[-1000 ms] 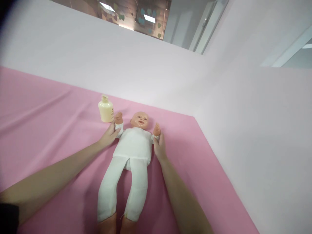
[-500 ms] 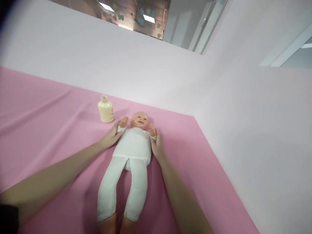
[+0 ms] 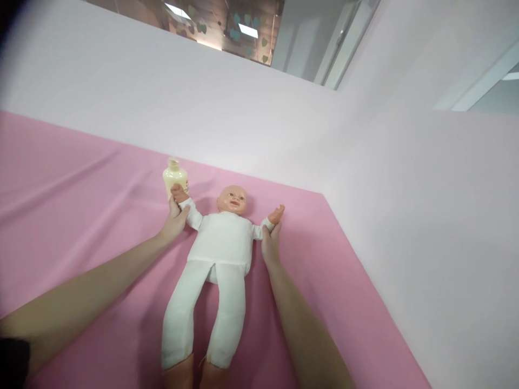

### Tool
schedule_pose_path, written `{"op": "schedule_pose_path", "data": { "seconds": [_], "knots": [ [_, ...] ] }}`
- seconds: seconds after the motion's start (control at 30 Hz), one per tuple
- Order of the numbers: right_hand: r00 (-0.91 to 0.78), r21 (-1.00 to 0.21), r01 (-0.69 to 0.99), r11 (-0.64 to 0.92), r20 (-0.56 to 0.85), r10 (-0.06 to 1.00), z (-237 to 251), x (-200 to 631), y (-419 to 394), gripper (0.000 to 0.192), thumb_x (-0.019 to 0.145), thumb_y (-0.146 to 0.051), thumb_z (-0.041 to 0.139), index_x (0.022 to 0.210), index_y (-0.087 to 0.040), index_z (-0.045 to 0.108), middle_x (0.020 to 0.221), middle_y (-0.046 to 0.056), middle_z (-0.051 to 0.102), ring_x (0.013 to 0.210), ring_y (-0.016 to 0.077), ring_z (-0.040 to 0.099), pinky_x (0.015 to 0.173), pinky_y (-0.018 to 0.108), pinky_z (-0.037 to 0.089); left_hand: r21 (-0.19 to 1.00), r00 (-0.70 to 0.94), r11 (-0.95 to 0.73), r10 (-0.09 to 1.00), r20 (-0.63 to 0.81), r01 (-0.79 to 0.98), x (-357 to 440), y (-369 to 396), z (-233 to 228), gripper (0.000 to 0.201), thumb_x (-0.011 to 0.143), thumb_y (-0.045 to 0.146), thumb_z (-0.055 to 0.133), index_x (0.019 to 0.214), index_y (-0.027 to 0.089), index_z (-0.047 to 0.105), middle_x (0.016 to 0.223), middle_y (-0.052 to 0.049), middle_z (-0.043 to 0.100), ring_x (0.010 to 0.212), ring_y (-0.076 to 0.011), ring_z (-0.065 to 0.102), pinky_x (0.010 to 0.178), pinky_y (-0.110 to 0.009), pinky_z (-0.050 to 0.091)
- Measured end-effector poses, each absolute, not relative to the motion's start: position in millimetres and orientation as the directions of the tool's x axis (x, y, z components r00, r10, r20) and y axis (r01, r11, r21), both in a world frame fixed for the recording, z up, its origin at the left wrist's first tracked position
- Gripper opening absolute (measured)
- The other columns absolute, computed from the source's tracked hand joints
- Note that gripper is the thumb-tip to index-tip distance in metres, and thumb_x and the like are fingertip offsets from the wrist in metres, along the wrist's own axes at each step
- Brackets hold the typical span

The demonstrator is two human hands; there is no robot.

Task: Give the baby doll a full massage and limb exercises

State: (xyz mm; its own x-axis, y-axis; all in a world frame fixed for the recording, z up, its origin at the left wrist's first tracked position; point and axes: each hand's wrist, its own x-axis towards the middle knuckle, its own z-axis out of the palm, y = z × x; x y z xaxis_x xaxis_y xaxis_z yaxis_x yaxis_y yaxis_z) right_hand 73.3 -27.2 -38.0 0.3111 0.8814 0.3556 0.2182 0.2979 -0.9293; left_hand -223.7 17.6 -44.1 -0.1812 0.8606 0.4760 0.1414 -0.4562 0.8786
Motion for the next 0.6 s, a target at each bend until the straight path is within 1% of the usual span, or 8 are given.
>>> {"op": "schedule_pose_path", "data": {
  "seconds": [0.07, 0.13, 0.17, 0.23, 0.3, 0.4, 0.5, 0.6],
  "knots": [
    [0.244, -0.913, 0.251, 0.320, 0.380, 0.892, -37.9, 70.7, -29.1, 0.056, 0.082, -0.031, 0.050, 0.135, -0.022, 0.035, 0.137, 0.011, 0.046, 0.124, 0.0242, 0.046, 0.105, 0.045, 0.036, 0.846, -0.096, -0.497, 0.849, 0.520, 0.192, -220.7, 11.3, -39.4, 0.064, 0.092, 0.037, 0.043, 0.146, 0.032, 0.009, 0.151, -0.006, 0.027, 0.142, -0.0199, 0.023, 0.118, -0.044, 0.021],
    [0.150, -0.878, 0.316, 0.360, 0.421, 0.895, -37.6, 67.6, -31.2, 0.051, 0.082, -0.026, 0.047, 0.133, -0.022, 0.040, 0.133, 0.009, 0.050, 0.122, 0.0231, 0.048, 0.106, 0.045, 0.036, 0.807, 0.052, -0.535, 0.840, 0.541, 0.251, -217.2, 4.0, -33.8, 0.063, 0.093, 0.038, 0.041, 0.147, 0.025, 0.011, 0.149, -0.010, 0.031, 0.139, -0.0228, 0.028, 0.116, -0.045, 0.023],
    [0.090, -0.846, 0.362, 0.392, 0.450, 0.889, -37.3, 66.2, -32.1, 0.049, 0.082, -0.022, 0.045, 0.132, -0.023, 0.042, 0.132, 0.008, 0.051, 0.122, 0.0226, 0.047, 0.107, 0.045, 0.035, 0.778, 0.149, -0.557, 0.830, 0.538, 0.291, -215.4, 0.6, -31.1, 0.062, 0.093, 0.039, 0.040, 0.147, 0.022, 0.014, 0.148, -0.011, 0.034, 0.137, -0.0246, 0.032, 0.115, -0.046, 0.025],
    [-0.039, -0.754, 0.455, 0.474, 0.514, 0.857, -36.7, 63.8, -33.2, 0.050, 0.079, -0.014, 0.042, 0.128, -0.024, 0.048, 0.129, 0.006, 0.054, 0.122, 0.0218, 0.046, 0.109, 0.045, 0.032, 0.692, 0.336, -0.610, 0.792, 0.510, 0.386, -212.2, -4.7, -26.8, 0.056, 0.093, 0.040, 0.039, 0.144, 0.018, 0.027, 0.142, -0.013, 0.042, 0.130, -0.0273, 0.040, 0.111, -0.047, 0.030],
    [-0.124, -0.667, 0.517, 0.536, 0.562, 0.818, -36.4, 62.6, -33.1, 0.055, 0.074, -0.007, 0.039, 0.124, -0.025, 0.053, 0.127, 0.005, 0.055, 0.122, 0.0217, 0.046, 0.110, 0.046, 0.031, 0.602, 0.437, -0.646, 0.762, 0.478, 0.469, -209.8, -7.4, -24.6, 0.051, 0.093, 0.040, 0.039, 0.139, 0.019, 0.037, 0.135, -0.012, 0.049, 0.124, -0.0279, 0.045, 0.108, -0.048, 0.033],
    [-0.143, -0.621, 0.553, 0.555, 0.585, 0.798, -36.9, 62.8, -31.9, 0.061, 0.070, -0.004, 0.036, 0.124, -0.027, 0.053, 0.126, 0.004, 0.056, 0.121, 0.0215, 0.047, 0.109, 0.046, 0.033, 0.542, 0.458, -0.663, 0.749, 0.479, 0.517, -208.4, -7.7, -24.2, 0.050, 0.094, 0.039, 0.038, 0.140, 0.021, 0.037, 0.131, -0.011, 0.052, 0.120, -0.0278, 0.047, 0.105, -0.047, 0.036],
    [-0.145, -0.618, 0.557, 0.555, 0.586, 0.797, -38.1, 64.1, -30.7, 0.063, 0.069, -0.003, 0.035, 0.126, -0.026, 0.052, 0.127, 0.004, 0.054, 0.121, 0.0209, 0.046, 0.110, 0.046, 0.033, 0.539, 0.456, -0.669, 0.743, 0.490, 0.512, -208.7, -7.3, -24.4, 0.051, 0.094, 0.039, 0.038, 0.141, 0.020, 0.035, 0.133, -0.011, 0.051, 0.121, -0.0280, 0.046, 0.105, -0.047, 0.035],
    [-0.125, -0.636, 0.547, 0.544, 0.581, 0.804, -38.8, 64.8, -30.8, 0.062, 0.070, -0.004, 0.036, 0.126, -0.025, 0.051, 0.127, 0.005, 0.054, 0.121, 0.0207, 0.046, 0.109, 0.045, 0.033, 0.570, 0.417, -0.643, 0.765, 0.491, 0.511, -209.6, -7.9, -24.5, 0.052, 0.094, 0.039, 0.039, 0.140, 0.018, 0.034, 0.134, -0.013, 0.049, 0.123, -0.0278, 0.045, 0.106, -0.046, 0.034]
  ]
}}
